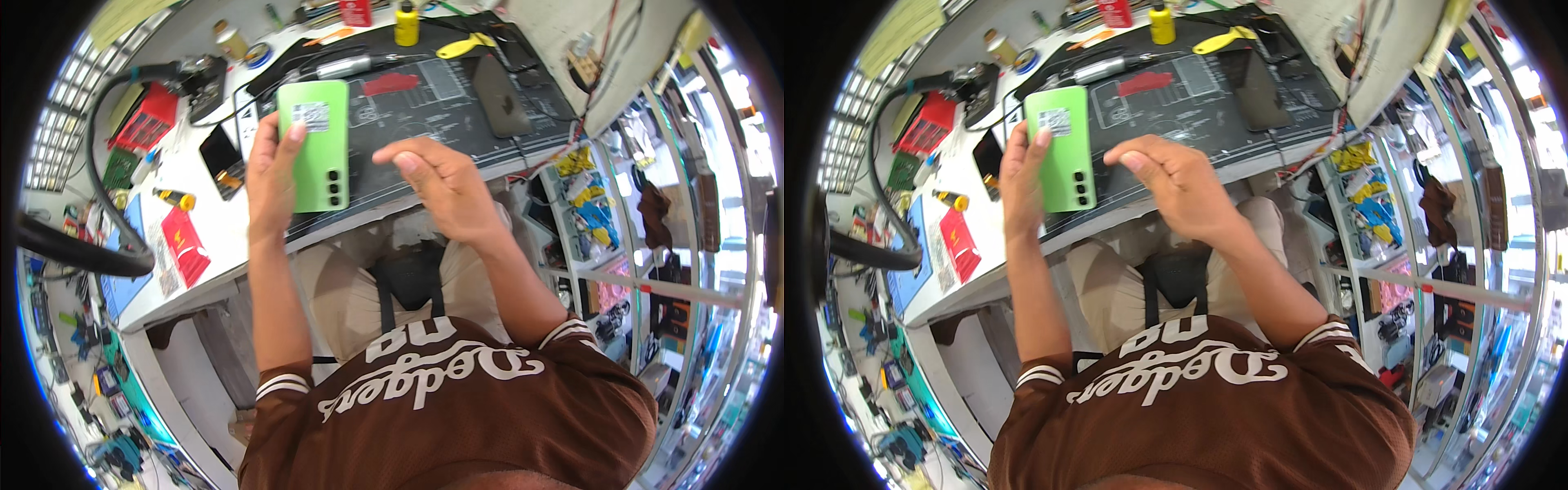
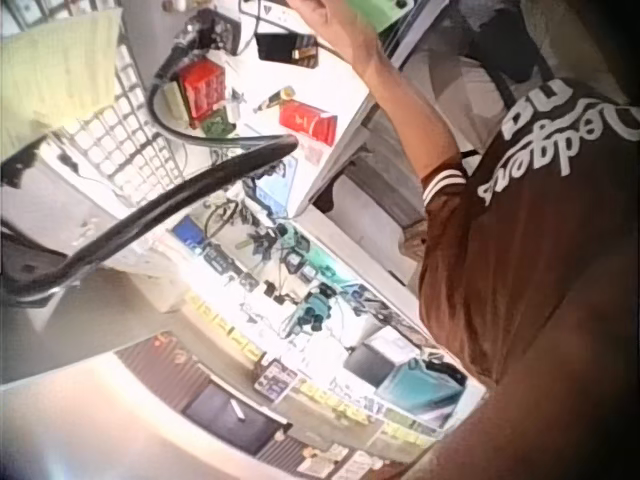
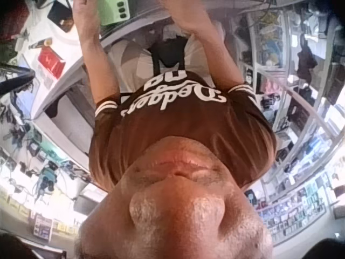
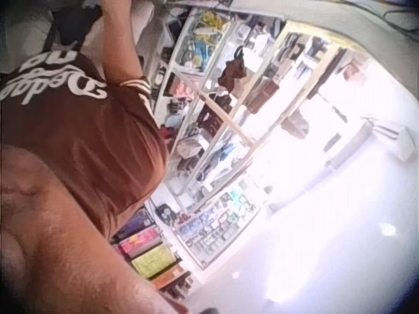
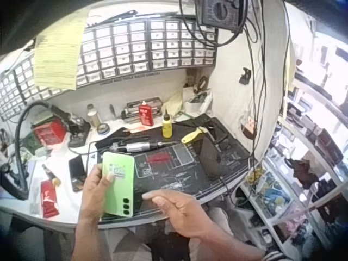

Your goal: The person applies adhesive from a yellow bottle to the back of a green smartphone and then uses a yellow plastic tool to spread and smooth the adhesive along the edges. The person handles the phone and adhesive bottle directly without additional tools.

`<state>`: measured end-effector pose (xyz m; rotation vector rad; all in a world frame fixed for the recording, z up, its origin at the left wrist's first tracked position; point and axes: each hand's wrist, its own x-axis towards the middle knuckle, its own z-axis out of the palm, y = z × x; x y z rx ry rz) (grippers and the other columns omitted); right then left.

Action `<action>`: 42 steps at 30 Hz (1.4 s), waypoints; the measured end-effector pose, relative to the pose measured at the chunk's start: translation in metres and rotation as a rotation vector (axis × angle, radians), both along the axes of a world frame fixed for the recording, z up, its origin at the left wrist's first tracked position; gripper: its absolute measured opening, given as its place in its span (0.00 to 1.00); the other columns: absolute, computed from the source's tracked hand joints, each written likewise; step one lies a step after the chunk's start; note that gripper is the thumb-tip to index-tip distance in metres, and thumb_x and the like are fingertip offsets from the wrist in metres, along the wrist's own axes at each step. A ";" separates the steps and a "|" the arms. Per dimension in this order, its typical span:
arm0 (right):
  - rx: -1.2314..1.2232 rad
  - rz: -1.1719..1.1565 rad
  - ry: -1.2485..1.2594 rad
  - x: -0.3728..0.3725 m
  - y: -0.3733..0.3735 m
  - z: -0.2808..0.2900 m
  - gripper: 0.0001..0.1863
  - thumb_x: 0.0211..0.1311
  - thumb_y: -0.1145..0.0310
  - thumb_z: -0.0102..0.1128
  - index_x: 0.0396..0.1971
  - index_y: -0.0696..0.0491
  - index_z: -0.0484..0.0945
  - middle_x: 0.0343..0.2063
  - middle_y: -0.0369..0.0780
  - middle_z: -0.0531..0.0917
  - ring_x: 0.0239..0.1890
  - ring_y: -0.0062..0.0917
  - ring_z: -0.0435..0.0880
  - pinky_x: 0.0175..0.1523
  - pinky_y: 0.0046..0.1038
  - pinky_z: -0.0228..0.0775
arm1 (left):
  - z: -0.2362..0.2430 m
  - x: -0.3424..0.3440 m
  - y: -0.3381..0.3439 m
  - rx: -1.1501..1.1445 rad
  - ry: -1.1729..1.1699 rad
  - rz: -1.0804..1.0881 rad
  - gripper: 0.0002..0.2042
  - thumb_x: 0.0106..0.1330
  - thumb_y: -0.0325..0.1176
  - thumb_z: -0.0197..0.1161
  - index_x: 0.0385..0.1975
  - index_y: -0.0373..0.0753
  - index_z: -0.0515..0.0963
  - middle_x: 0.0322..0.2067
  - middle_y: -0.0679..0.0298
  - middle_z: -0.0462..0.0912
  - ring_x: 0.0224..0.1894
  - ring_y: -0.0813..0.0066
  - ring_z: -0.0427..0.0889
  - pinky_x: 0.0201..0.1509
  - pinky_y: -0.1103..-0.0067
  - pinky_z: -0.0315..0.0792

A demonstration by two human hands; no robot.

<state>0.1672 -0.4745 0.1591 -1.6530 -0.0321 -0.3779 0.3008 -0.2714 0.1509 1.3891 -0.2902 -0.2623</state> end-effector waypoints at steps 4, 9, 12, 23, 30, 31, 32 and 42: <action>0.089 0.123 0.090 0.000 -0.007 0.012 0.16 0.84 0.60 0.56 0.50 0.55 0.88 0.20 0.28 0.73 0.24 0.10 0.67 0.31 0.17 0.59 | -0.006 -0.021 -0.013 -0.320 0.136 0.030 0.15 0.80 0.39 0.63 0.59 0.38 0.76 0.47 0.66 0.86 0.45 0.82 0.85 0.50 0.82 0.80; 0.054 0.069 0.369 -0.002 -0.010 0.002 0.32 0.85 0.44 0.44 0.48 0.58 0.88 0.17 0.28 0.69 0.20 0.10 0.63 0.25 0.18 0.54 | -0.018 -0.059 -0.003 -0.471 0.291 0.079 0.13 0.82 0.39 0.58 0.57 0.39 0.75 0.45 0.65 0.85 0.44 0.80 0.86 0.49 0.78 0.82; 0.481 0.288 0.382 -0.001 -0.013 -0.003 0.46 0.83 0.33 0.30 0.51 0.64 0.84 0.16 0.26 0.63 0.18 0.11 0.56 0.22 0.17 0.48 | -0.022 -0.074 0.007 -0.460 0.309 0.039 0.12 0.83 0.40 0.57 0.56 0.40 0.75 0.44 0.65 0.85 0.43 0.80 0.86 0.48 0.78 0.82; 0.479 0.359 0.352 -0.033 0.009 0.019 0.27 0.84 0.58 0.50 0.67 0.66 0.75 0.22 0.29 0.68 0.22 0.09 0.59 0.24 0.15 0.50 | -0.026 -0.104 0.022 -0.538 0.399 0.078 0.17 0.83 0.41 0.55 0.60 0.37 0.78 0.48 0.61 0.86 0.45 0.73 0.85 0.45 0.73 0.81; 0.186 0.184 0.342 -0.047 0.003 -0.008 0.27 0.85 0.47 0.49 0.44 0.57 0.87 0.17 0.26 0.66 0.21 0.09 0.61 0.28 0.18 0.54 | -0.028 -0.119 0.018 -0.647 0.425 -0.031 0.14 0.84 0.41 0.55 0.59 0.40 0.78 0.47 0.64 0.86 0.39 0.76 0.78 0.34 0.77 0.73; 0.194 0.196 0.378 -0.049 0.001 -0.010 0.26 0.85 0.48 0.49 0.45 0.56 0.87 0.18 0.26 0.66 0.22 0.08 0.62 0.29 0.19 0.54 | -0.028 -0.120 0.018 -0.682 0.435 -0.074 0.14 0.84 0.40 0.54 0.59 0.41 0.78 0.47 0.65 0.86 0.39 0.76 0.78 0.34 0.77 0.72; 0.260 0.197 0.363 -0.050 0.001 -0.012 0.26 0.85 0.47 0.48 0.46 0.56 0.86 0.19 0.26 0.66 0.23 0.09 0.63 0.29 0.19 0.55 | -0.029 -0.121 0.017 -0.790 0.490 -0.143 0.15 0.84 0.41 0.54 0.61 0.40 0.77 0.50 0.63 0.84 0.44 0.73 0.79 0.40 0.74 0.75; 0.221 0.141 0.286 -0.060 0.000 -0.007 0.17 0.86 0.59 0.48 0.51 0.57 0.81 0.26 0.30 0.72 0.28 0.14 0.68 0.35 0.20 0.63 | -0.021 -0.124 0.007 -1.014 0.452 -0.372 0.23 0.86 0.41 0.48 0.74 0.38 0.65 0.69 0.52 0.74 0.64 0.55 0.83 0.63 0.58 0.85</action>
